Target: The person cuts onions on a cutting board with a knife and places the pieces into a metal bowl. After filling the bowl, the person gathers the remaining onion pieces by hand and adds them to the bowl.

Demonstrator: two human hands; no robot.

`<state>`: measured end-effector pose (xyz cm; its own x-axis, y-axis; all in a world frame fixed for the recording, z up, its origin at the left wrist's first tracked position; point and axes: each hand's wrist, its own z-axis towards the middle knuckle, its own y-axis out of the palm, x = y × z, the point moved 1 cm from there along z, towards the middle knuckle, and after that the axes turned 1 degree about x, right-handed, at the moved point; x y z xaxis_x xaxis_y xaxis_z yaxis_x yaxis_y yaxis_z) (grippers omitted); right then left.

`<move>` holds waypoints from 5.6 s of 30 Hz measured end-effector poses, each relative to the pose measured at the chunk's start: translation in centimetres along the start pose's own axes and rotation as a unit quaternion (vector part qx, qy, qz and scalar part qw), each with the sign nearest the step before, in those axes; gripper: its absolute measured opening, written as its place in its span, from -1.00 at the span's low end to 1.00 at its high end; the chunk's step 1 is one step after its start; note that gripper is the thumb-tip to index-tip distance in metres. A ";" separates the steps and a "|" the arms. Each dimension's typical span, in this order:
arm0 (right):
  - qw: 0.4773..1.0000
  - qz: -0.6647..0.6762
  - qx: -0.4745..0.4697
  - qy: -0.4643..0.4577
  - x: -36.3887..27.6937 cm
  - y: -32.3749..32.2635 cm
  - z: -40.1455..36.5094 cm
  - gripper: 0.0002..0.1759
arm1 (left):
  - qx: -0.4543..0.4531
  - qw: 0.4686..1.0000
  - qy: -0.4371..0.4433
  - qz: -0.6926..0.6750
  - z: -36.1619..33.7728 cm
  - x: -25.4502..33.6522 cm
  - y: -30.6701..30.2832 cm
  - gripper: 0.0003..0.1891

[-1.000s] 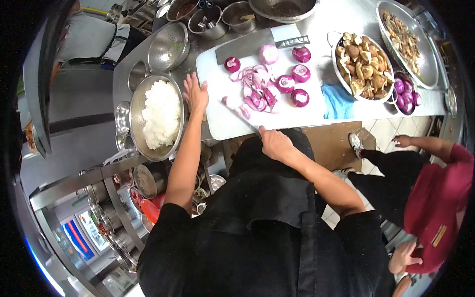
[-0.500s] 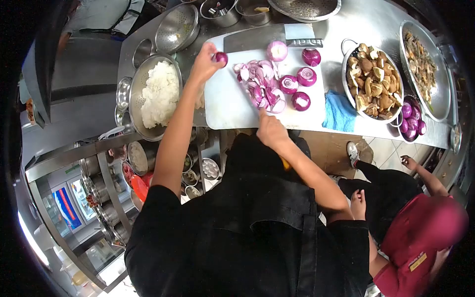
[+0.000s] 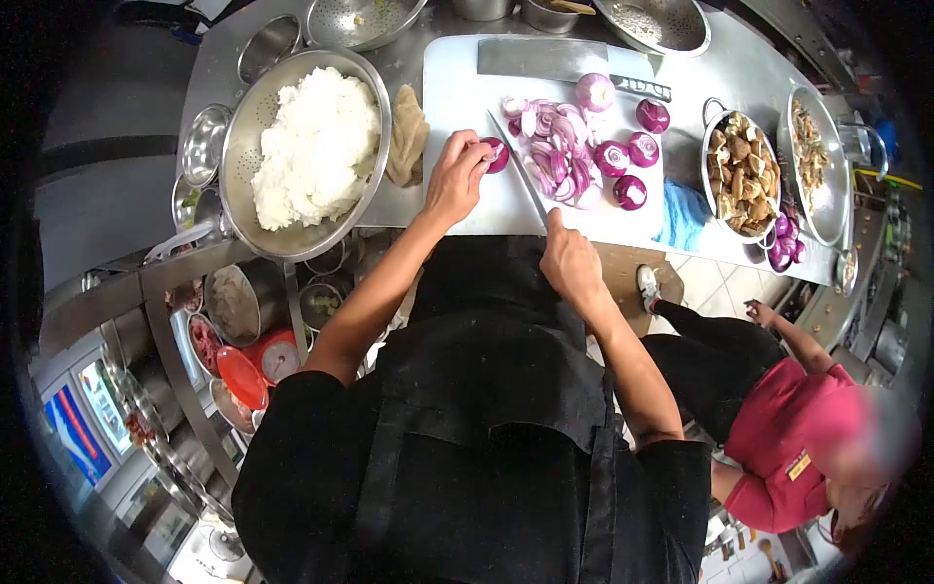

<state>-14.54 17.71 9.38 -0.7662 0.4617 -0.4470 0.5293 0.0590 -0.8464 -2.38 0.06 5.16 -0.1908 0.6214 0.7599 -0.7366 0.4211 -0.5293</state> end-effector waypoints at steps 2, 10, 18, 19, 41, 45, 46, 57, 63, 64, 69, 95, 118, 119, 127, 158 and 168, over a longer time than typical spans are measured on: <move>1.000 -0.002 0.006 0.008 -1.7 -1.4 -0.5 -0.74 | 0.008 1.000 0.018 -0.007 0.0 -0.5 0.3 -0.79; 0.995 -0.024 -0.060 0.071 -5.8 -2.1 -1.0 -0.72 | 0.020 0.998 0.025 -0.055 -0.1 -1.2 0.5 -0.74; 0.999 0.012 -0.007 0.045 -3.3 2.7 5.5 -0.67 | -0.004 0.997 0.005 -0.083 0.3 -1.4 0.5 -0.71; 0.999 0.024 -0.015 0.041 -2.9 2.6 5.3 -0.66 | 0.000 0.998 0.024 -0.053 0.3 -0.9 0.4 -0.70; 0.998 -0.008 -0.060 0.022 -1.6 -1.1 0.0 -0.70 | -0.131 0.990 0.009 0.053 0.3 0.8 0.0 -0.76; 1.000 0.006 -0.013 -0.027 -1.2 -0.2 1.7 -0.71 | -0.132 0.990 0.004 0.040 0.1 1.0 0.1 -0.76; 1.000 0.005 -0.009 -0.026 -1.3 -0.4 1.6 -0.71 | -0.131 0.991 -0.002 0.033 0.2 0.8 0.0 -0.76; 1.000 -0.011 -0.020 -0.004 -2.3 0.8 2.9 -0.72 | -0.098 0.995 0.000 -0.025 -0.3 0.1 -0.1 -0.77; 0.999 -0.024 -0.019 0.019 -3.4 0.9 2.9 -0.67 | -0.093 0.995 -0.006 -0.017 -1.1 -0.3 -0.1 -0.84; 0.999 -0.025 -0.018 0.012 -3.0 1.1 3.2 -0.67 | -0.080 0.997 0.011 -0.018 -0.8 -0.4 -0.2 -0.85; 1.000 -0.023 0.012 0.000 -3.9 0.8 3.2 -0.66 | -0.063 0.997 0.010 -0.039 -1.1 -0.6 -0.1 -0.81; 0.998 -0.032 0.040 -0.025 -3.0 3.1 4.5 -0.76 | -0.046 0.998 0.048 -0.025 -1.1 -1.0 -0.3 -0.79; 0.997 -0.038 0.056 -0.026 -4.2 1.4 1.3 -0.70 | -0.088 0.979 0.185 0.023 -0.6 -2.2 -1.7 -0.80; 0.997 -0.038 0.058 -0.025 -4.5 1.3 1.3 -0.67 | -0.074 0.972 0.220 0.032 -0.4 -2.2 -1.8 -0.79; 0.997 -0.062 0.044 -0.018 -5.0 0.8 1.8 -0.65 | -0.107 0.956 0.271 0.022 -0.2 -3.3 -1.9 -0.70; 0.999 0.002 0.010 -0.051 -3.8 1.8 4.2 -0.73 | -0.030 0.975 0.214 0.043 -1.6 -2.4 -0.7 -0.74; 0.997 -0.014 0.045 -0.053 -3.8 2.2 4.0 -0.76 | -0.024 0.975 0.216 0.046 -1.8 -2.8 -0.8 -0.77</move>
<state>-11.95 12.52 8.02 -0.8170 0.3646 -0.4467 0.4757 -0.0116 -0.8795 -0.06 -0.79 2.80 0.0445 0.8743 0.4834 -0.6954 0.3745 -0.6133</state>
